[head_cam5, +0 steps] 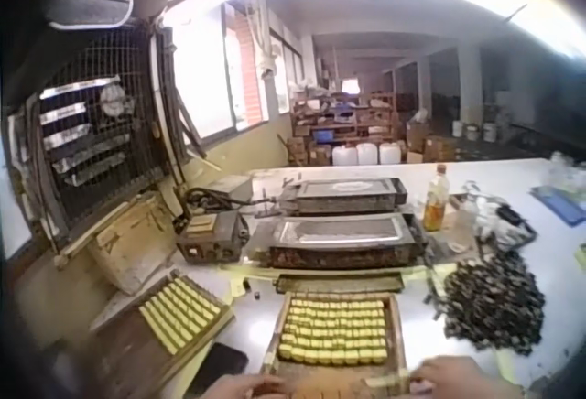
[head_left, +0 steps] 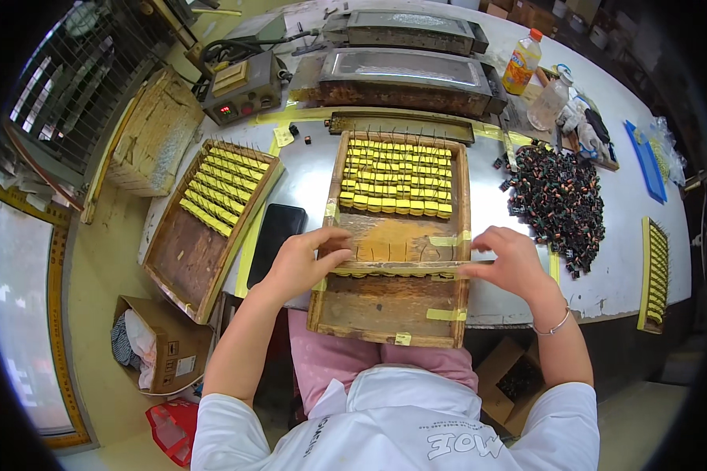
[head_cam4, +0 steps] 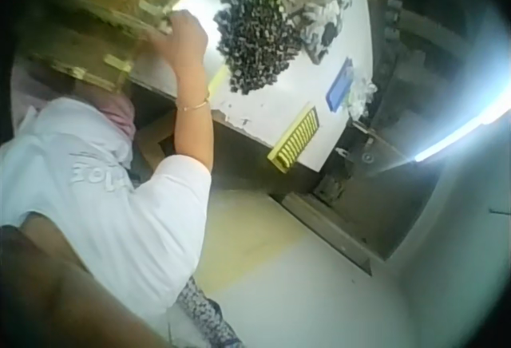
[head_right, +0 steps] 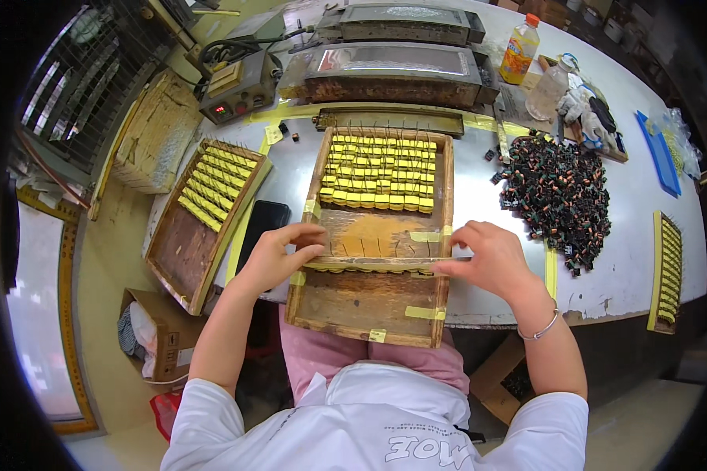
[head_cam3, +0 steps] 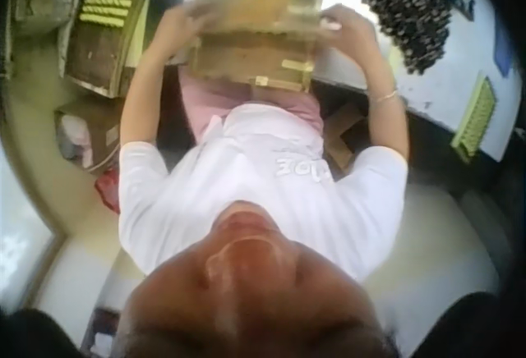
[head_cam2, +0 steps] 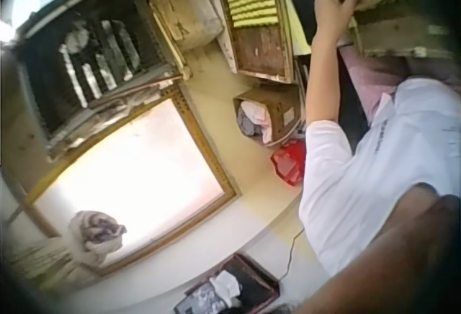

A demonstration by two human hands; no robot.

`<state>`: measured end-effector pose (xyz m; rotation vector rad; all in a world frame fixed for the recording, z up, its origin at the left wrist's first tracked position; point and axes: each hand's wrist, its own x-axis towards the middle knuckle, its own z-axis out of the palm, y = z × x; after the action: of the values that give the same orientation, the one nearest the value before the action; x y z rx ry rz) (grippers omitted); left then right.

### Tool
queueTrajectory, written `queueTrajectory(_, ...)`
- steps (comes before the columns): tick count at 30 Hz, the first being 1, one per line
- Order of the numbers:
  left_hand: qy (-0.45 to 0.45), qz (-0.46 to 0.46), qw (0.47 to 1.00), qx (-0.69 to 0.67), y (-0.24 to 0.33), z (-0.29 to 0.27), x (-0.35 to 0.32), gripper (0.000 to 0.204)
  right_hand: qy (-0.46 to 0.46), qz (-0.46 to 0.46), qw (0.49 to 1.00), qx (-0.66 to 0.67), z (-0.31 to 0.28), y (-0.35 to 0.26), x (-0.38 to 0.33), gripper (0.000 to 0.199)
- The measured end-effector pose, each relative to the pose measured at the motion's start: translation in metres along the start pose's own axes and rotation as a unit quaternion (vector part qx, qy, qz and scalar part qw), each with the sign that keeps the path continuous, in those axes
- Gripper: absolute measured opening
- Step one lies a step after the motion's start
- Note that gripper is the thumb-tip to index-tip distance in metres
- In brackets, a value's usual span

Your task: The person organizes electronic components by hand, placing them into a sorting tray.

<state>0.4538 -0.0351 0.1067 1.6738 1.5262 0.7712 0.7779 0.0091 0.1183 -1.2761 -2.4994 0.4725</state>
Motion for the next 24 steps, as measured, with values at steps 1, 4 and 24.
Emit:
queueTrajectory(1,-0.001,0.001,1.0,0.0,0.0,0.003,0.002,0.017,0.001,0.001,1.0,0.0,0.002,-0.004,0.003,0.038)
queueTrajectory(4,-0.038,-0.006,0.999,0.021,-0.001,0.011,0.008,0.018,0.028,0.031,0.994,0.102,0.011,-0.017,0.012,0.029)
queueTrajectory(24,0.006,0.095,0.99,0.105,0.013,0.01,0.008,0.012,0.041,0.144,0.879,0.452,0.023,-0.003,0.015,0.013)
